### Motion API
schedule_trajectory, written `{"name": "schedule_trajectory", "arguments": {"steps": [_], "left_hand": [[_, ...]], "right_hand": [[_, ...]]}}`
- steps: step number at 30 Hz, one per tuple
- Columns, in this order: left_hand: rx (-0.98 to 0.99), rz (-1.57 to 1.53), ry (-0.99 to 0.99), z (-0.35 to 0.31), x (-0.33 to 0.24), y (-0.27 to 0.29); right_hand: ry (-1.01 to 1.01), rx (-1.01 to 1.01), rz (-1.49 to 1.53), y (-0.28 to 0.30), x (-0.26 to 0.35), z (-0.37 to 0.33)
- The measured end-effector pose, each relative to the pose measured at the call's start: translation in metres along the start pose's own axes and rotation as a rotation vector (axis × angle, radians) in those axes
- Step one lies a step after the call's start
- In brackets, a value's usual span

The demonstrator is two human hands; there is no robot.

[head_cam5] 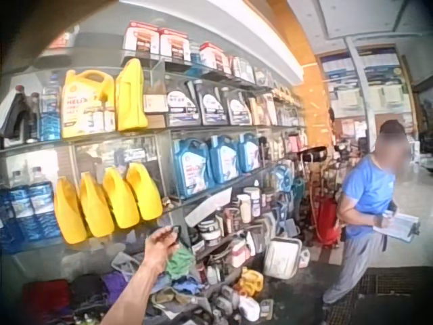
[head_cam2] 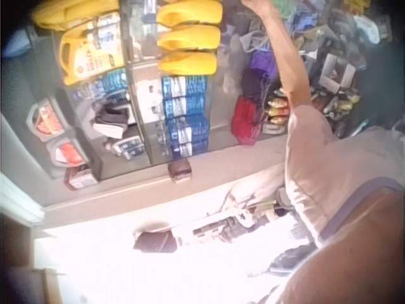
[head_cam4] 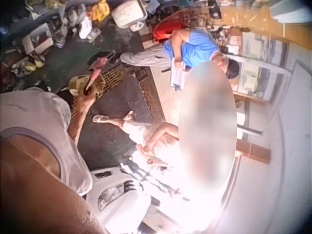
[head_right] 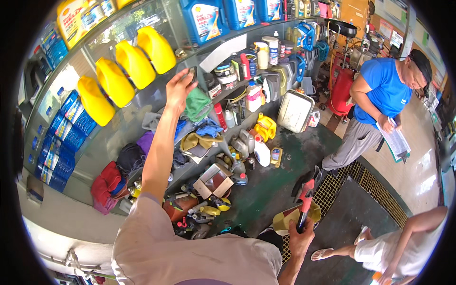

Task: The person cleans the interior floor mats of a white car, then moves to the exterior to scrub the wheels and tires using a brush and a container of cleaning solution. The person works on multiple wheels, applying the solution and scrubbing the rims and tires.

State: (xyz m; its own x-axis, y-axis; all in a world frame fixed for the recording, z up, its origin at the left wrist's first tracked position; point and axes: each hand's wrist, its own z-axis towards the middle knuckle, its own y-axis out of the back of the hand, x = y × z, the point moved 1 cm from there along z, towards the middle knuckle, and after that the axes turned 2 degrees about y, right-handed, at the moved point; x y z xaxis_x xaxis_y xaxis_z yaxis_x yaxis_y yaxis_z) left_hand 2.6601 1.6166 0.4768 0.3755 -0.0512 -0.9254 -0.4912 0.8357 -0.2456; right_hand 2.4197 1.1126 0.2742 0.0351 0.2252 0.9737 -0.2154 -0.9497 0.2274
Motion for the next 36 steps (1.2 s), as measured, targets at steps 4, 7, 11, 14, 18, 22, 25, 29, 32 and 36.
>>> {"name": "schedule_trajectory", "arguments": {"steps": [4, 7, 11, 14, 18, 22, 25, 29, 32, 36], "left_hand": [[-0.024, 0.150, -0.009, 0.082, 0.039, -0.055], [-0.044, 0.203, 0.005, 0.133, 0.059, -0.094], [-0.104, 0.388, -0.036, 0.211, 0.068, -0.122], [-0.091, 0.611, -0.089, 0.264, 0.065, -0.152], [-0.038, 0.855, -0.018, 0.333, 0.067, -0.188], [-0.012, 1.061, -0.019, 0.407, 0.074, -0.179], [0.036, 1.212, 0.001, 0.418, 0.082, -0.192], [0.209, 1.599, -0.006, 0.414, 0.073, -0.199], [0.090, 1.820, -0.204, 0.419, 0.080, -0.187], [0.127, 1.845, -0.261, 0.400, 0.080, -0.202]], "right_hand": [[-0.064, 0.024, 0.048, 0.010, -0.014, 0.052], [-0.059, 0.049, 0.026, 0.020, -0.022, 0.093], [-0.073, 0.133, -0.022, 0.022, -0.028, 0.146], [-0.020, 0.106, -0.102, 0.017, -0.032, 0.175], [-0.115, -0.001, -0.062, -0.002, -0.019, 0.203], [-0.175, -0.095, 0.030, -0.031, -0.008, 0.224], [-0.122, -0.173, 0.039, -0.043, -0.029, 0.235], [-0.189, -0.241, 0.122, -0.057, -0.008, 0.248], [-0.194, -0.214, 0.126, -0.063, -0.008, 0.256], [-0.131, -0.219, 0.039, -0.065, -0.022, 0.265]]}}
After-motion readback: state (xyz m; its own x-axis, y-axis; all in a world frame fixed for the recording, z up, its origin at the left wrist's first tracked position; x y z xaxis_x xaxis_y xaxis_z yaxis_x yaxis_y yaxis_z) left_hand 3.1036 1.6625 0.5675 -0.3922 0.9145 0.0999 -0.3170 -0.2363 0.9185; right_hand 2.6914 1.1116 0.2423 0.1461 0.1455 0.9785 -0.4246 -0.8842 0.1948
